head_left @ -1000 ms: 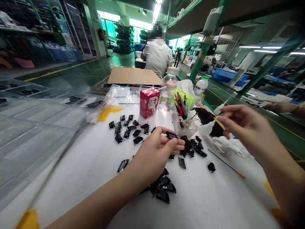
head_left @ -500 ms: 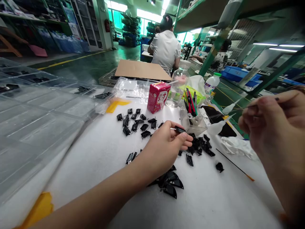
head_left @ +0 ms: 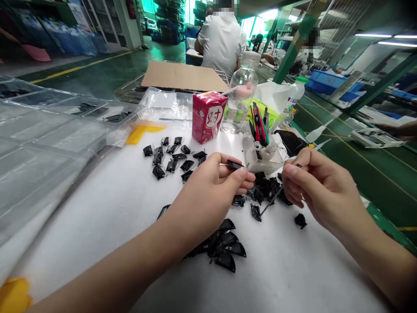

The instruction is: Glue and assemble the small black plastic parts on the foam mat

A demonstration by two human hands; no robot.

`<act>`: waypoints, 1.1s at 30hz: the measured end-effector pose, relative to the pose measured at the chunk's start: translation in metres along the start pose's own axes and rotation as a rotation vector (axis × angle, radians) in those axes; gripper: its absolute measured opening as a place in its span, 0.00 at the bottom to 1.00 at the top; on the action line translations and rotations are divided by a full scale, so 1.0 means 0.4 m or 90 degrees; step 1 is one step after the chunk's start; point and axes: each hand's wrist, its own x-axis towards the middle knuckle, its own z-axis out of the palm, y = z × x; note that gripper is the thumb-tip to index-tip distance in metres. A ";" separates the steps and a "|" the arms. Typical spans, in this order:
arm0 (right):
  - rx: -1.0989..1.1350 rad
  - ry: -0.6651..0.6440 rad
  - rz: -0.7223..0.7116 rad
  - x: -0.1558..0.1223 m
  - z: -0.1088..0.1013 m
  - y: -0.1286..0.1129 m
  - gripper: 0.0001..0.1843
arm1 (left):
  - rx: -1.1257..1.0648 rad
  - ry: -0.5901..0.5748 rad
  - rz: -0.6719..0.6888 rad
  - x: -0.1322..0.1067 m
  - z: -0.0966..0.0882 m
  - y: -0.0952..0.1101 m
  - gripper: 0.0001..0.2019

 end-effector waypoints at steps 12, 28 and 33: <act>-0.002 -0.001 -0.009 0.006 0.003 0.001 0.16 | 0.012 -0.004 -0.002 -0.004 -0.003 -0.001 0.04; -0.015 0.038 -0.022 0.009 0.001 0.003 0.14 | 0.025 -0.003 0.008 -0.003 -0.004 -0.003 0.05; -0.018 0.039 -0.029 0.013 0.004 0.006 0.15 | 0.025 -0.006 0.011 0.001 -0.007 -0.004 0.05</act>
